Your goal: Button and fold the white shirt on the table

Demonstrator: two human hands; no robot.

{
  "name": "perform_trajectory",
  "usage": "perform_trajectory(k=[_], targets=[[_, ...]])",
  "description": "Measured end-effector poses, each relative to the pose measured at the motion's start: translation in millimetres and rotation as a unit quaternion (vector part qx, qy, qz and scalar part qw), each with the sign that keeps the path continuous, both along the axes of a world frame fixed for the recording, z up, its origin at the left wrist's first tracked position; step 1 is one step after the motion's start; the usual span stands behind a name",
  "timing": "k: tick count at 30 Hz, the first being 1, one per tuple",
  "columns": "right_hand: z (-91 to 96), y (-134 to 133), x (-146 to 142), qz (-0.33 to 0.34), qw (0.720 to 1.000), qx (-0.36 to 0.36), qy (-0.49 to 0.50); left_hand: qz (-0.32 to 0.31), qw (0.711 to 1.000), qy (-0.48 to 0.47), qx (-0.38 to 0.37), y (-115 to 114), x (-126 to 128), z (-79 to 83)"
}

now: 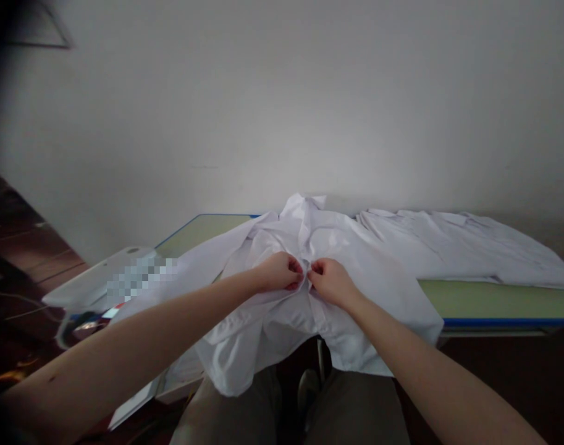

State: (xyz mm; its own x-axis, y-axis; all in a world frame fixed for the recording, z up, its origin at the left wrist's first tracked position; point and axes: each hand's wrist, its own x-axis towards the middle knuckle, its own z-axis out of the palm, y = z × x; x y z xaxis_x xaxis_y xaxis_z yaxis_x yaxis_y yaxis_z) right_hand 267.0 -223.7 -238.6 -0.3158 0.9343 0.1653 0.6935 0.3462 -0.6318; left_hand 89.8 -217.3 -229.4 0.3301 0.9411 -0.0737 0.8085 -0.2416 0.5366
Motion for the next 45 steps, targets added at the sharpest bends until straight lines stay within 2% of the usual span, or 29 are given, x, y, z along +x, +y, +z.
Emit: perform_trajectory(k=[2, 6, 10, 14, 17, 21, 24, 30, 38, 45], targets=[[-0.3, -4, 0, -0.006, 0.999, 0.049, 0.010, 0.011, 1.000, 0.007, 0.002, -1, 1, -2.2], [-4.6, -9, -2, 0.052, 0.993, 0.101, -0.029, 0.017, 0.999, -0.030, -0.016, 0, -1, -8.0], [-10.7, -10, -5, 0.053, 0.987, 0.122, -0.085, 0.030, 0.989, -0.114, -0.088, 2, -4, -16.5], [-11.8, -9, -6, 0.048, 0.986, 0.125, -0.096, 0.040, 0.960, -0.228, -0.160, 4, -5, -24.8], [-10.9, -10, -6, 0.054, 0.985, 0.129, -0.098, 0.045, 0.940, -0.282, -0.185, 5, -5, -27.9], [-10.5, -13, -4, 0.072, 0.983, 0.133, -0.102, 0.059, 0.928, -0.307, -0.203, 4, -5, -27.5], [-10.3, -15, 0, 0.099, 0.984, 0.122, -0.087, 0.057, 0.930, -0.303, -0.200, 3, -4, -26.7], [-9.6, -11, 6, 0.134, 0.985, 0.102, -0.024, 0.042, 0.957, -0.245, -0.149, 4, -4, -29.5], [-16.7, -6, 1, 0.043, 0.997, 0.070, 0.009, 0.028, 0.967, -0.221, -0.122, 1, -1, -24.0], [-16.7, 1, 1, 0.023, 0.999, 0.016, 0.030, 0.037, 0.992, -0.123, -0.019, -2, -3, -21.6]])
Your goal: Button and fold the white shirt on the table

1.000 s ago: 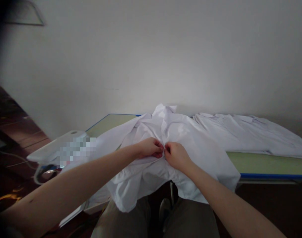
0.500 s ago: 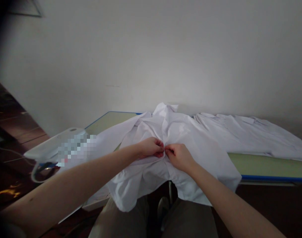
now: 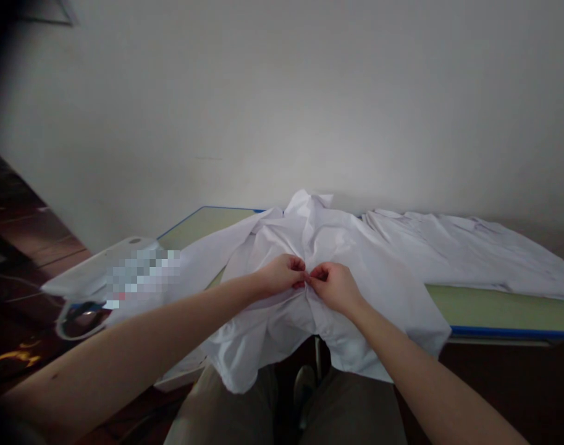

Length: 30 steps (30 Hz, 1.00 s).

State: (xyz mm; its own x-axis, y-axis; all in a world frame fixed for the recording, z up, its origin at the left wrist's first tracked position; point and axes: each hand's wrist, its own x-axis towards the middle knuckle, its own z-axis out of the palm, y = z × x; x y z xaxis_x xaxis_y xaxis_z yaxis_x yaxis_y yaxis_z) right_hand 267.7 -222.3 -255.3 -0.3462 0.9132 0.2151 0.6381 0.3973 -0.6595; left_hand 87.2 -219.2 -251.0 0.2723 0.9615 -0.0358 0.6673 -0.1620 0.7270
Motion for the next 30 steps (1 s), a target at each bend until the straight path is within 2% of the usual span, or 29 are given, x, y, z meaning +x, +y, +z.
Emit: perform_trajectory(k=[3, 6, 12, 14, 16, 18, 19, 21, 22, 24, 25, 28, 30], targets=[[3.1, 5, 2, 0.034, 0.998, -0.049, 0.018, -0.024, 0.999, 0.021, 0.028, 0, -2, 2.8], [5.4, 8, 3, 0.053, 0.988, -0.125, 0.078, -0.042, 0.998, 0.025, 0.039, 1, -4, 6.1], [10.5, 17, 6, 0.077, 0.938, -0.284, 0.181, -0.070, 0.995, 0.025, 0.060, 3, -4, 12.4], [13.2, 21, 8, 0.084, 0.920, -0.329, 0.195, -0.063, 0.994, 0.030, 0.085, 3, -3, 13.5], [15.9, 24, 9, 0.084, 0.916, -0.347, 0.181, -0.045, 0.994, 0.033, 0.096, 1, -2, 14.9], [18.4, 23, 8, 0.078, 0.938, -0.311, 0.130, -0.030, 0.995, 0.033, 0.090, -2, -2, 18.4], [19.6, 20, 7, 0.070, 0.958, -0.267, 0.085, -0.032, 0.995, 0.041, 0.088, -4, -4, 21.6], [21.9, 9, 5, 0.044, 0.989, -0.138, -0.041, -0.066, 0.990, 0.083, 0.094, -12, -9, 31.1], [22.9, 0, 3, 0.030, 0.991, -0.071, -0.110, -0.091, 0.984, 0.116, 0.100, -17, -13, 37.0], [24.6, -22, 0, 0.013, 0.972, 0.031, -0.232, -0.140, 0.966, 0.190, 0.108, -29, -20, 49.2], [25.0, -33, -1, 0.013, 0.958, 0.060, -0.280, -0.159, 0.956, 0.224, 0.103, -36, -23, 54.5], [24.8, -63, -5, 0.021, 0.921, 0.096, -0.376, -0.194, 0.932, 0.296, 0.079, -58, -29, 63.3], [23.9, -75, -7, 0.023, 0.905, 0.112, -0.409, -0.196, 0.921, 0.324, 0.091, -72, -28, 62.3]])
